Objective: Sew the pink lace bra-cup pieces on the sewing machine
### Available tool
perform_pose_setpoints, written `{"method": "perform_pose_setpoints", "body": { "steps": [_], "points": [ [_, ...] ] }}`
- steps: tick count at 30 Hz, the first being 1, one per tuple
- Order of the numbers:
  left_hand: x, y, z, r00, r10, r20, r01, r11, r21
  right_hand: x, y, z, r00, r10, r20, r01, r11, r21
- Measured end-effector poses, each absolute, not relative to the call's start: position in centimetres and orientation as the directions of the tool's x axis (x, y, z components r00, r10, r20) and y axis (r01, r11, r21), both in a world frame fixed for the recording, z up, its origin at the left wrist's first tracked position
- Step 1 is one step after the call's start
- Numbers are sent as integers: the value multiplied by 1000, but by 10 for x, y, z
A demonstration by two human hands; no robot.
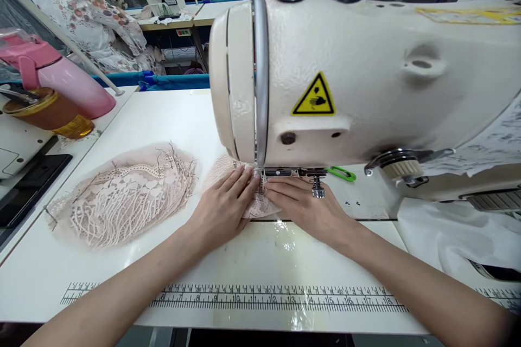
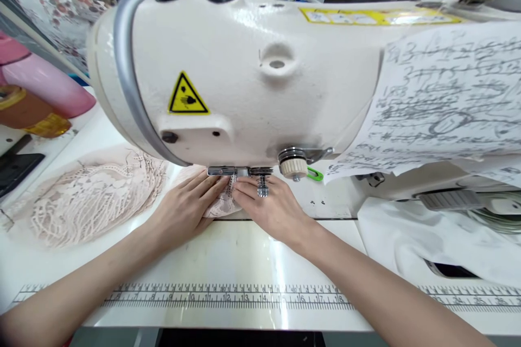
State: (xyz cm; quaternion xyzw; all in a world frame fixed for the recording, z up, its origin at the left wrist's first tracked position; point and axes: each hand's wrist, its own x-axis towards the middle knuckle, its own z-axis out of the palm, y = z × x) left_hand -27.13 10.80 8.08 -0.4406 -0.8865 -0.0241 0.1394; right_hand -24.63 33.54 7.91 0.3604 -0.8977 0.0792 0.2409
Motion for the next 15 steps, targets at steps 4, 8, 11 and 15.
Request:
{"method": "perform_pose_setpoints", "body": {
  "steps": [4, 8, 11, 15],
  "points": [
    [-270, 107, 81, -582, 773, 252, 791, 610, -47, -244, 336, 82, -682, -556, 476, -629, 777, 7],
    [-269, 107, 82, -577, 775, 256, 797, 603, -29, -246, 337, 82, -698, -529, 482, -619, 784, -36],
    [-270, 108, 82, -588, 770, 250, 794, 608, -8, -249, 340, 80, -693, -532, 486, -639, 765, -75],
    [-272, 108, 83, -593, 765, 251, 787, 617, -21, -252, 341, 82, -691, -522, 500, -640, 764, -86]
  ]
}}
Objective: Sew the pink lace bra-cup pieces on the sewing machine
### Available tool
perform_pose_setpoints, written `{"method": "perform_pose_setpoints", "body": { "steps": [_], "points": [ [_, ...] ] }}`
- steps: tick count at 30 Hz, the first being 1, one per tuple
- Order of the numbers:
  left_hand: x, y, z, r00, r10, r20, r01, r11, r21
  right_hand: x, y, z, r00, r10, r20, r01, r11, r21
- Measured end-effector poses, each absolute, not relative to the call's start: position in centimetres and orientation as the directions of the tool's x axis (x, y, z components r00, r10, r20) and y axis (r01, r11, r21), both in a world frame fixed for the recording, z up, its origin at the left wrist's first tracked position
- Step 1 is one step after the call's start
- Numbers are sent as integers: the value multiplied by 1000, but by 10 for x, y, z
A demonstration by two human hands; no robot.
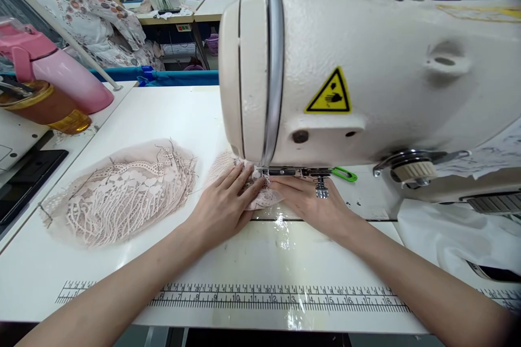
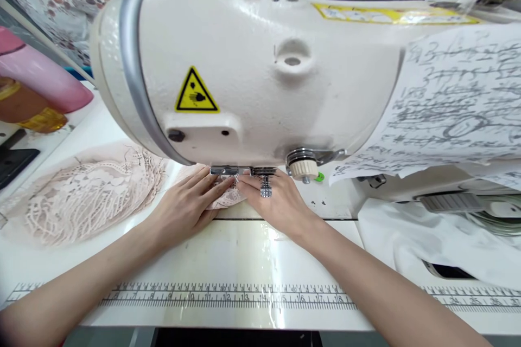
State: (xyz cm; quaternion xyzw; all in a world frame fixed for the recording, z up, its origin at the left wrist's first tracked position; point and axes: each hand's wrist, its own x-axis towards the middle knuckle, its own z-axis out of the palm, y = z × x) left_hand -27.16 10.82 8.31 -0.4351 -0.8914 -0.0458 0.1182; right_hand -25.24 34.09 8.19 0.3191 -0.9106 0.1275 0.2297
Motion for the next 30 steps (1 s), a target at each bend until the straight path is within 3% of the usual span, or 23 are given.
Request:
{"method": "perform_pose_setpoints", "body": {
  "steps": [5, 11, 15, 20, 30],
  "points": [
    [-273, 108, 83, -600, 752, 271, 781, 625, -5, -251, 339, 83, -702, -541, 463, -622, 782, -30],
    [-274, 106, 87, -403, 842, 359, 889, 454, -64, -246, 335, 82, -672, -574, 467, -571, 804, 167],
    [-276, 103, 89, -414, 823, 389, 883, 466, -46, -246, 333, 85, -611, -633, 475, -604, 761, 237],
    [-279, 99, 93, -420, 829, 369, 890, 456, -12, -249, 330, 83, -575, -683, 450, -676, 707, 209],
    [-279, 99, 92, -416, 822, 388, 874, 480, -79, -246, 320, 76, -541, -629, 559, -724, 686, 72]
  ]
}}
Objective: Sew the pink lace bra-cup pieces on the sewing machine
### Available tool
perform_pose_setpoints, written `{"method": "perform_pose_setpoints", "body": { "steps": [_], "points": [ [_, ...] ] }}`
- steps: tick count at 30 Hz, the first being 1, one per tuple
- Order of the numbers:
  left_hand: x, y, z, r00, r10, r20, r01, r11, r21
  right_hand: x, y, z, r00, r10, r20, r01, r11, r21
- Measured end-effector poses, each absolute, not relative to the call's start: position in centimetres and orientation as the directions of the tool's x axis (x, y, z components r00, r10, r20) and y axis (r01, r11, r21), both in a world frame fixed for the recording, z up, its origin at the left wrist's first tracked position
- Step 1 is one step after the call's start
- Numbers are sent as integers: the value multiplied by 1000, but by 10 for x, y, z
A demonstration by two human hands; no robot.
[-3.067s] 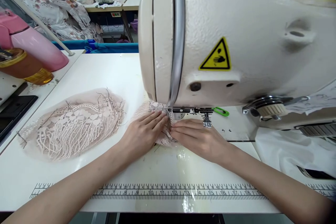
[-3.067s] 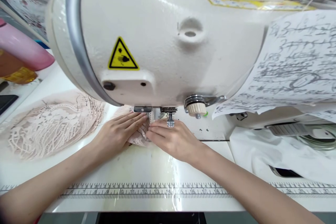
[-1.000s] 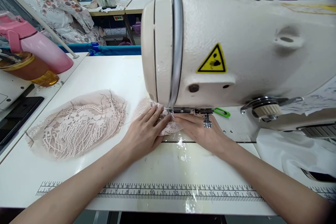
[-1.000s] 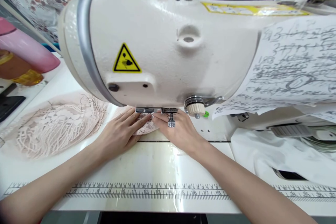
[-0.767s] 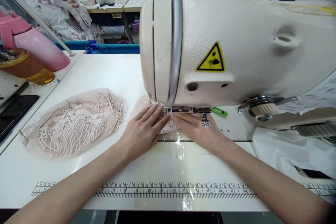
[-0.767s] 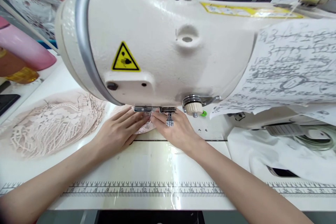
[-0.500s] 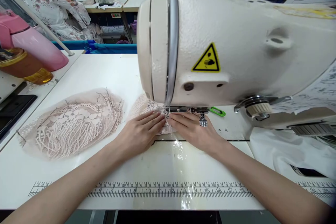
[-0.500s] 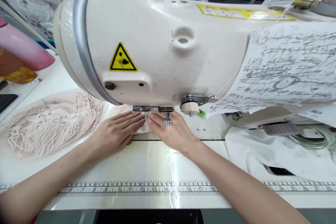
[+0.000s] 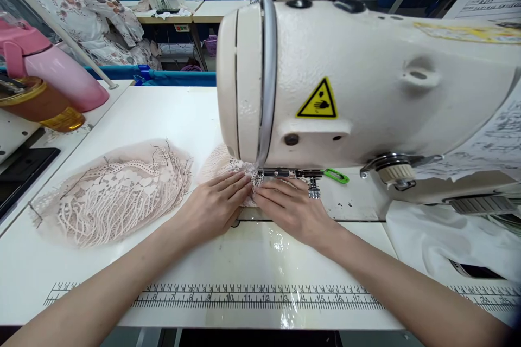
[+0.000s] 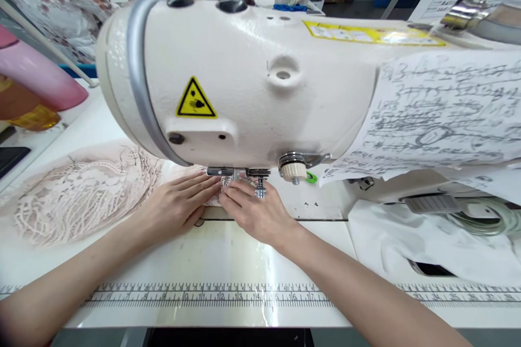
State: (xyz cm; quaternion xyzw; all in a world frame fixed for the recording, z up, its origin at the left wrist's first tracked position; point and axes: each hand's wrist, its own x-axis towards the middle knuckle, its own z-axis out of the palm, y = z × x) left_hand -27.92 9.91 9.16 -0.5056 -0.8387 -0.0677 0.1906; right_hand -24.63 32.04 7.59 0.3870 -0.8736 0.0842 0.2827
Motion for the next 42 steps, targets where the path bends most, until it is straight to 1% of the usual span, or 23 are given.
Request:
{"method": "perform_pose_setpoints", "body": {
  "steps": [4, 11, 15, 20, 24, 28, 33, 38, 42],
  "points": [
    [-280, 99, 91, -423, 820, 387, 874, 481, -63, -246, 320, 72, -555, -629, 545, -732, 680, 40],
    [-279, 99, 90, -462, 810, 362, 861, 507, -36, -246, 319, 72, -529, -636, 562, -730, 679, 81],
    [-276, 101, 91, -477, 804, 355, 846, 530, -61, -246, 320, 74, -536, -635, 556, -722, 686, 87],
    [-274, 105, 91, -476, 784, 397, 836, 544, -72, -245, 322, 75, -548, -605, 578, -701, 709, 78],
    [-272, 107, 88, -504, 772, 388, 819, 569, -67, -245, 324, 77, -561, -612, 558, -702, 709, 72],
    [-270, 109, 87, -518, 759, 394, 800, 593, -91, -246, 325, 81, -552, -615, 563, -695, 712, 97],
    [-268, 112, 87, -526, 749, 404, 788, 607, -99, -244, 326, 83, -595, -595, 541, -661, 745, 92],
    [-266, 113, 87, -549, 743, 383, 786, 614, -65, -244, 329, 83, -618, -581, 529, -610, 779, 143],
    [-266, 114, 87, -541, 745, 389, 781, 617, -96, -245, 333, 78, -653, -572, 496, -565, 804, 183]
  ]
}}
